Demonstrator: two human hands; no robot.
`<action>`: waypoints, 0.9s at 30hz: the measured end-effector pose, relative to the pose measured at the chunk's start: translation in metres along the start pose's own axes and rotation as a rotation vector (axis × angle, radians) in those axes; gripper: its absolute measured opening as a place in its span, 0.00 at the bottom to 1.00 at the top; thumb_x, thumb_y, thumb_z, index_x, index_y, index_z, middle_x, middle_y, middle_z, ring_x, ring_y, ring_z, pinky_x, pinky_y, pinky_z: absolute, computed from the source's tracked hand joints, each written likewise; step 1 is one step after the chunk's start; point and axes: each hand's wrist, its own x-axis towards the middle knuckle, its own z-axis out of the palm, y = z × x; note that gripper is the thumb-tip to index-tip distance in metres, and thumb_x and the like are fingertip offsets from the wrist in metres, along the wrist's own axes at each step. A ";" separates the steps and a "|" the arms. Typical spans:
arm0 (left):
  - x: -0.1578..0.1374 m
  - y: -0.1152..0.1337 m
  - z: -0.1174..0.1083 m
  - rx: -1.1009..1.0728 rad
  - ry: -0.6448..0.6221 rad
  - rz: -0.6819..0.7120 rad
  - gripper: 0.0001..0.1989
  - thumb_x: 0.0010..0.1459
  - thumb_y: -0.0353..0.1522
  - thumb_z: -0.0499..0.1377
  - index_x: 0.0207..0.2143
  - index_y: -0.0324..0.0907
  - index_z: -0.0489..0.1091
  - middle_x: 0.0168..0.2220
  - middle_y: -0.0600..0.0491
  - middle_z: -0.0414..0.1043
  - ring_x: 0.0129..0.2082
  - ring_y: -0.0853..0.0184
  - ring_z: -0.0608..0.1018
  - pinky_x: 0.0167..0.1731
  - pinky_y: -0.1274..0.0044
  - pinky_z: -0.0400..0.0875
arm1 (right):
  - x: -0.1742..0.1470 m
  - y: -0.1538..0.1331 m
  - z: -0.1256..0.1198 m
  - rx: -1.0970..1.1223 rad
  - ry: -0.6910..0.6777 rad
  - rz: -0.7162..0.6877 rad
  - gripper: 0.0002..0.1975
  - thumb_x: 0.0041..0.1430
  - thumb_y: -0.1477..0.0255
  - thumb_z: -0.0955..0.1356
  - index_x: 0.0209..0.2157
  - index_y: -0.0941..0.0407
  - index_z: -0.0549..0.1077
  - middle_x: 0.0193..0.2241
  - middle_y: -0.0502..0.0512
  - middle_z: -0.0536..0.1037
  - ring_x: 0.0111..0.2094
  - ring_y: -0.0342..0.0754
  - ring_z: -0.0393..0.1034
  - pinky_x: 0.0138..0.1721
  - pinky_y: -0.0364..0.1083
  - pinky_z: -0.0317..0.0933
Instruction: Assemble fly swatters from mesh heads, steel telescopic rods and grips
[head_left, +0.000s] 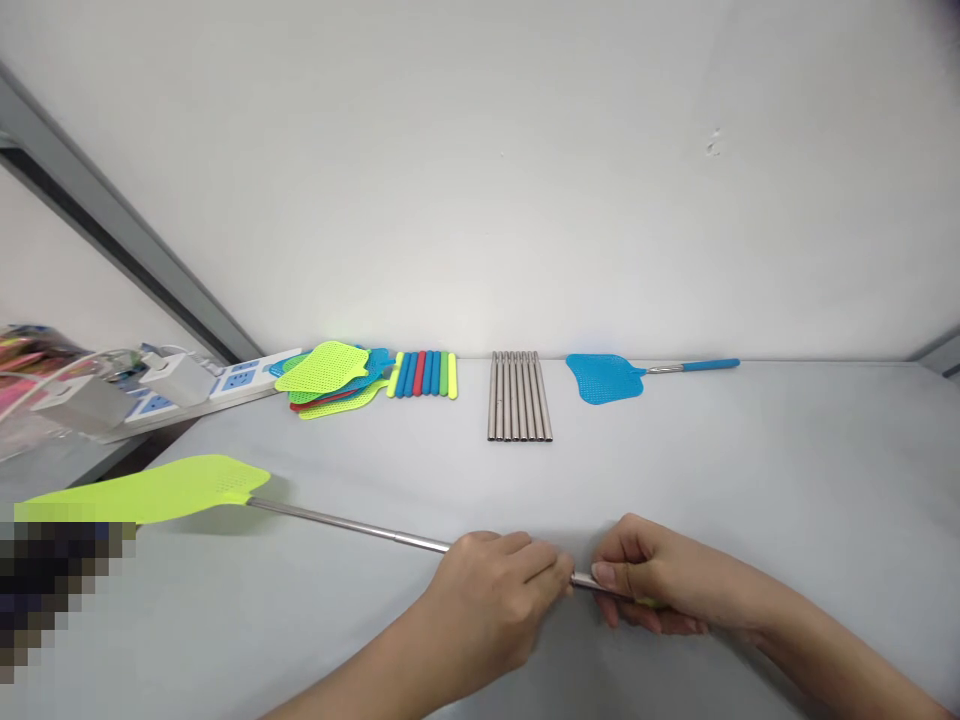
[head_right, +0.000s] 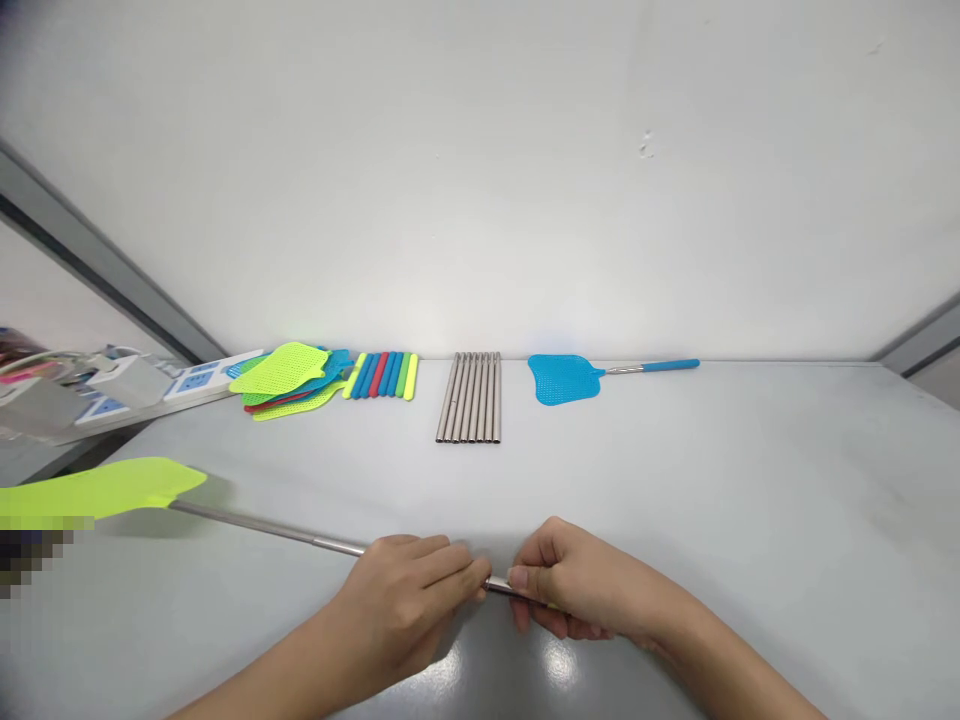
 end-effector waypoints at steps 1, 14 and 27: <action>0.000 0.001 0.001 0.000 -0.002 0.006 0.05 0.52 0.25 0.50 0.31 0.41 0.62 0.21 0.58 0.63 0.19 0.71 0.62 0.15 0.76 0.50 | 0.000 0.000 0.001 0.001 -0.013 -0.005 0.17 0.55 0.66 0.59 0.21 0.61 0.68 0.11 0.45 0.59 0.09 0.34 0.47 0.07 0.35 0.40; 0.005 -0.005 0.003 0.042 0.086 -0.024 0.10 0.56 0.30 0.49 0.22 0.40 0.60 0.20 0.57 0.62 0.19 0.73 0.63 0.19 0.78 0.55 | 0.003 -0.008 0.016 -0.066 0.059 -0.127 0.18 0.57 0.58 0.57 0.30 0.59 0.65 0.12 0.43 0.60 0.12 0.35 0.48 0.13 0.35 0.44; 0.008 -0.006 -0.006 0.004 0.022 -0.036 0.14 0.57 0.35 0.49 0.20 0.40 0.62 0.18 0.57 0.64 0.17 0.73 0.64 0.18 0.79 0.56 | 0.002 -0.008 0.016 -0.163 0.035 -0.146 0.25 0.56 0.54 0.54 0.18 0.59 0.62 0.09 0.44 0.58 0.11 0.35 0.47 0.14 0.36 0.44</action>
